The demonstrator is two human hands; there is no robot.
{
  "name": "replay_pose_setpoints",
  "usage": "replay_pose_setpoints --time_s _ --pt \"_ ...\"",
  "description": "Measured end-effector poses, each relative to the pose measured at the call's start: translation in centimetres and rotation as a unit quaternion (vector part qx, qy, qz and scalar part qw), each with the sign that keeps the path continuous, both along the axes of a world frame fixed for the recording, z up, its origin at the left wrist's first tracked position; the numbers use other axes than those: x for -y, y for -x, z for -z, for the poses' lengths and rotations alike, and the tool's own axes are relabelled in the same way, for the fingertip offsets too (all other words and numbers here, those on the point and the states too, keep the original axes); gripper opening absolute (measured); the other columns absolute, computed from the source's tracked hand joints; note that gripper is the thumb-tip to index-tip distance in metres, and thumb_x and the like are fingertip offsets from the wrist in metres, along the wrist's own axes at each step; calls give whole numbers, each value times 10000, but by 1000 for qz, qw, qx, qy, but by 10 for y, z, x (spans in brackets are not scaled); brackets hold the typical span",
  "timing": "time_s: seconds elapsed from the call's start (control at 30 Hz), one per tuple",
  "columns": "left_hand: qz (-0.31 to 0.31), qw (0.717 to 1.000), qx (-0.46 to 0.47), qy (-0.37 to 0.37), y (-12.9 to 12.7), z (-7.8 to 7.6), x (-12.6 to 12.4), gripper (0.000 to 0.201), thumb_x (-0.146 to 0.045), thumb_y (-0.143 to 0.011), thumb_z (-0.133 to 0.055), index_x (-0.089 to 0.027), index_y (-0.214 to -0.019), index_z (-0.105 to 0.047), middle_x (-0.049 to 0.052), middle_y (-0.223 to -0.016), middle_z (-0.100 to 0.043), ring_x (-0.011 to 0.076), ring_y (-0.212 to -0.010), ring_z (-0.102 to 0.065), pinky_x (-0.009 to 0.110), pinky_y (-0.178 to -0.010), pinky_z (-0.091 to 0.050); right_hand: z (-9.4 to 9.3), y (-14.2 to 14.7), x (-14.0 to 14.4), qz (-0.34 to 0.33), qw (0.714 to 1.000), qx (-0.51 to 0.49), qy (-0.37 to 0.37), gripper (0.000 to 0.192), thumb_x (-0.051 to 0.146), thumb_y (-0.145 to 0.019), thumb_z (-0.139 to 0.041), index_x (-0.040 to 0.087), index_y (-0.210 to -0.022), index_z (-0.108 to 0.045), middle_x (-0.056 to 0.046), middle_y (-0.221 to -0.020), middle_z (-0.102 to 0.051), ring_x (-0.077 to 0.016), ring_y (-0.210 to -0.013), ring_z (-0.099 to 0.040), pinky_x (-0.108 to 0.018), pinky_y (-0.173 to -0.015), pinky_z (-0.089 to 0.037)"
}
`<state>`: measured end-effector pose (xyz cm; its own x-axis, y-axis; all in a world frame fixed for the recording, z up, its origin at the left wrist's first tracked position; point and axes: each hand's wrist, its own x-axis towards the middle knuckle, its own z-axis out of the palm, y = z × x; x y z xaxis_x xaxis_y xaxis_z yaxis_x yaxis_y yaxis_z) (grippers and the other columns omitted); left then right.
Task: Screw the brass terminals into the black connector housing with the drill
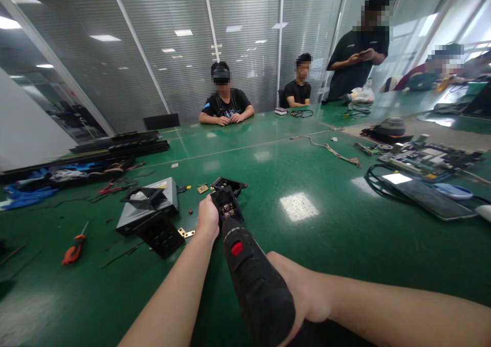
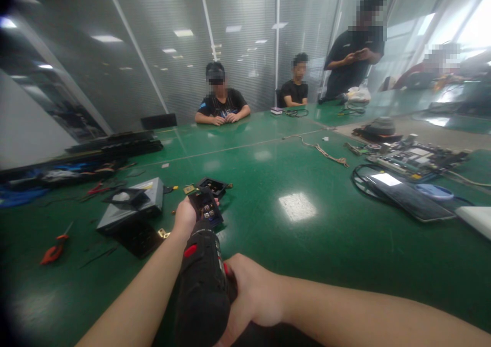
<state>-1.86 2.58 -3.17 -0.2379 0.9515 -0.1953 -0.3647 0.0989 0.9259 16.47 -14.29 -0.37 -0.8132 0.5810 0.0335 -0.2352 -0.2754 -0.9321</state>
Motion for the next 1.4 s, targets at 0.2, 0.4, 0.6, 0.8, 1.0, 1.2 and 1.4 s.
replay_pose_setpoints --time_s 0.2,0.4,0.6,0.8,1.0,1.2,1.4 --pt "-3 1000 1 -1 1 0 1 335 -431 -832 -591 -134 -839 -744 155 -781 -751 326 -823 -758 461 -784 -608 0 1 0 -4 1000 -4 9 561 315 -308 -1059 133 -662 -665 11 -724 -625 -134 -653 -586 -321 -784 -620" --pt "1 1000 -7 -3 3 3 -2 317 -444 -817 -602 -151 -832 -724 134 -764 -745 318 -774 -744 467 -783 -596 3 1 1 -2 1000 5 20 565 273 -282 -1054 127 -687 -688 11 -734 -641 -133 -659 -590 -310 -765 -618" --pt "7 1000 3 -18 2 4 -3 350 -487 -807 -631 -150 -850 -718 118 -733 -728 305 -763 -737 461 -779 -595 4 0 2 2 999 17 29 574 303 -278 -1055 131 -679 -682 15 -724 -632 -140 -662 -601 -314 -765 -621" --pt "2 1000 7 1 3 5 -3 319 -476 -825 -635 -169 -829 -717 90 -702 -714 308 -793 -735 454 -786 -594 3 0 2 0 1000 5 18 589 309 -286 -1060 130 -684 -664 16 -726 -627 -140 -671 -606 -316 -798 -616" --pt "7 1000 4 -1 4 3 -2 300 -452 -831 -613 -170 -817 -715 109 -739 -736 307 -817 -743 453 -813 -594 4 0 1 -5 1000 21 14 577 309 -293 -1054 129 -692 -679 8 -737 -633 -155 -685 -610 -344 -783 -620" --pt "3 1000 7 2 2 1 -1 292 -431 -845 -589 -171 -818 -717 118 -743 -734 316 -865 -756 465 -837 -597 8 1 0 1 1000 11 22 579 267 -265 -1047 130 -697 -687 9 -736 -641 -156 -676 -612 -335 -762 -619" --pt "-10 1000 -7 5 4 2 -2 294 -443 -859 -628 -166 -820 -720 99 -702 -710 353 -937 -736 465 -840 -585 13 0 -1 0 1000 -1 16 567 239 -282 -1045 114 -732 -724 8 -740 -655 -139 -669 -599 -304 -756 -604"
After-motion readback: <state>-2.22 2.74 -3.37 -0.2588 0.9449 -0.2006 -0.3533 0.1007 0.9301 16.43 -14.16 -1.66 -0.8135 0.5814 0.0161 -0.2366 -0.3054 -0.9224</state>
